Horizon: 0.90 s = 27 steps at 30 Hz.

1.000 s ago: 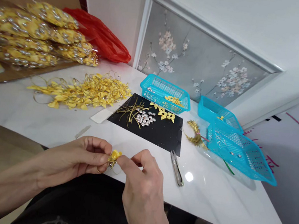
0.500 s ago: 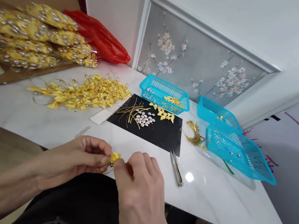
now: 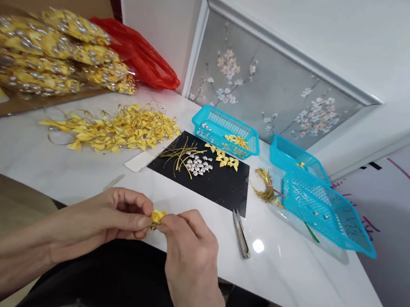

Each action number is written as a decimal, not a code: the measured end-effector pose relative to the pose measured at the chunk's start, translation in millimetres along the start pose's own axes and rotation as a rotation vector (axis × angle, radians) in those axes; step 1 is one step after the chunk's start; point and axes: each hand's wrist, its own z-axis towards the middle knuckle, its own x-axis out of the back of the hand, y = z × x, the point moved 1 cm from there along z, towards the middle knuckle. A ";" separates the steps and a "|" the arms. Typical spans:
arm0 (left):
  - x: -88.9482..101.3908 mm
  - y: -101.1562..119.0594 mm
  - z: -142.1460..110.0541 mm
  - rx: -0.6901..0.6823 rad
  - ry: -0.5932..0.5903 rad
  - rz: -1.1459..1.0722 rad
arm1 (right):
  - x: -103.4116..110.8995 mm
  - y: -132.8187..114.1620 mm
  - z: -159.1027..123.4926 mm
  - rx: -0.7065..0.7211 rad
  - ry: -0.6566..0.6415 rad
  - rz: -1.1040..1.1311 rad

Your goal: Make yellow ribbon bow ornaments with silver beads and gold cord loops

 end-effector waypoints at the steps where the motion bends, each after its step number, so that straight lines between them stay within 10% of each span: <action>1: -0.8 0.0 -0.2 -0.021 0.001 0.014 | -1.3 -1.3 0.3 -0.022 0.031 0.021; 16: -12.5 6.6 -7.0 -0.371 0.197 0.483 | 21.5 -17.1 13.2 -0.022 0.017 -0.020; 27: -16.1 9.1 -12.9 -0.547 0.343 0.600 | -0.3 -18.0 13.1 -0.004 0.059 -0.044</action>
